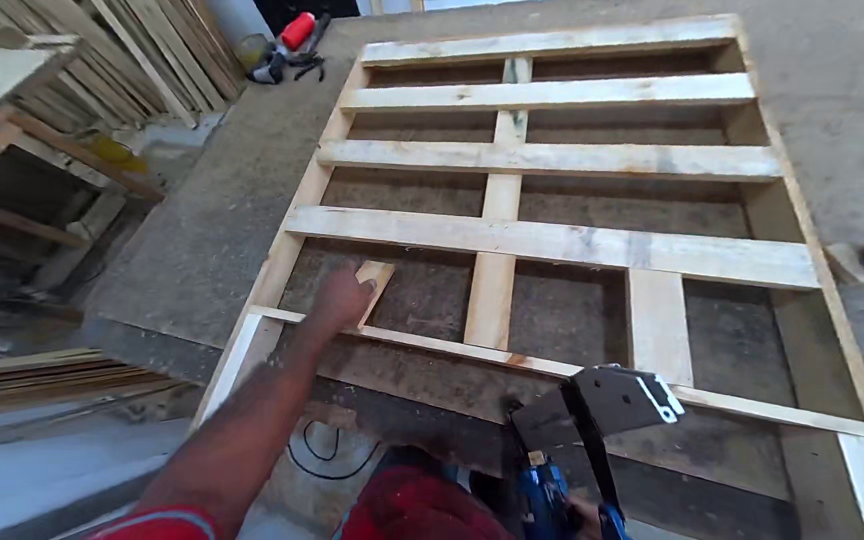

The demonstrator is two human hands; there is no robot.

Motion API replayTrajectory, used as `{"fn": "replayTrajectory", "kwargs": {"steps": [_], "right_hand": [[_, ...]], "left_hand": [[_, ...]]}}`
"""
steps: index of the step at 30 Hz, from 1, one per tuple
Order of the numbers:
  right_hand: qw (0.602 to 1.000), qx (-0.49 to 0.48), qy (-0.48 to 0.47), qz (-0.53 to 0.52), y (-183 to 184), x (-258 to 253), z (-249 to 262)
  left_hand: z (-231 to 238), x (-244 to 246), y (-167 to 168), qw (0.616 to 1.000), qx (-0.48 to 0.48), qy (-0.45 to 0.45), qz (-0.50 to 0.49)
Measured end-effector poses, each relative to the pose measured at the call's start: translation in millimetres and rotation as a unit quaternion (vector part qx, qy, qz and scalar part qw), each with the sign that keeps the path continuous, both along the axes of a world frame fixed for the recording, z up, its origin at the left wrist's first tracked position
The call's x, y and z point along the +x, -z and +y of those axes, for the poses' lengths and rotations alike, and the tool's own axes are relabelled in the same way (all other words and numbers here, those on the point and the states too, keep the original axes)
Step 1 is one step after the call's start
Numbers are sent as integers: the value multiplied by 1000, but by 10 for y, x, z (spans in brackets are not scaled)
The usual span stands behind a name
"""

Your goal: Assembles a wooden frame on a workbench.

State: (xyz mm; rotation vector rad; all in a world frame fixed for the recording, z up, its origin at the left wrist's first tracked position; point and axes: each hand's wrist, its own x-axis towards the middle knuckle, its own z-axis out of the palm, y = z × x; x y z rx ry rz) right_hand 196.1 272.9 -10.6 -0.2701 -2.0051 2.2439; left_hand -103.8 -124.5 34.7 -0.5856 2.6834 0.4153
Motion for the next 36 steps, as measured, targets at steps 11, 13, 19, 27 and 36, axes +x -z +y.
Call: {"fn": "replayTrajectory", "kwargs": {"steps": [11, 13, 19, 27, 36], "right_hand": [[993, -51, 101, 43, 152, -159, -1097], [986, -55, 154, 36, 35, -164, -1359], [989, -23, 140, -38, -310, 187, -2118], [993, -91, 69, -6, -321, 325, -2725], [975, 10, 180, -130, -389, 678, -2633]], "left_hand": [[-632, -139, 640, 863, 481, -154, 7], [-707, -125, 665, 864, 485, -124, 52], [-903, -196, 797, 858, 502, -94, 59], [-882, -212, 874, 845, 527, -88, 37], [-910, -88, 692, 842, 539, -25, 23]]}}
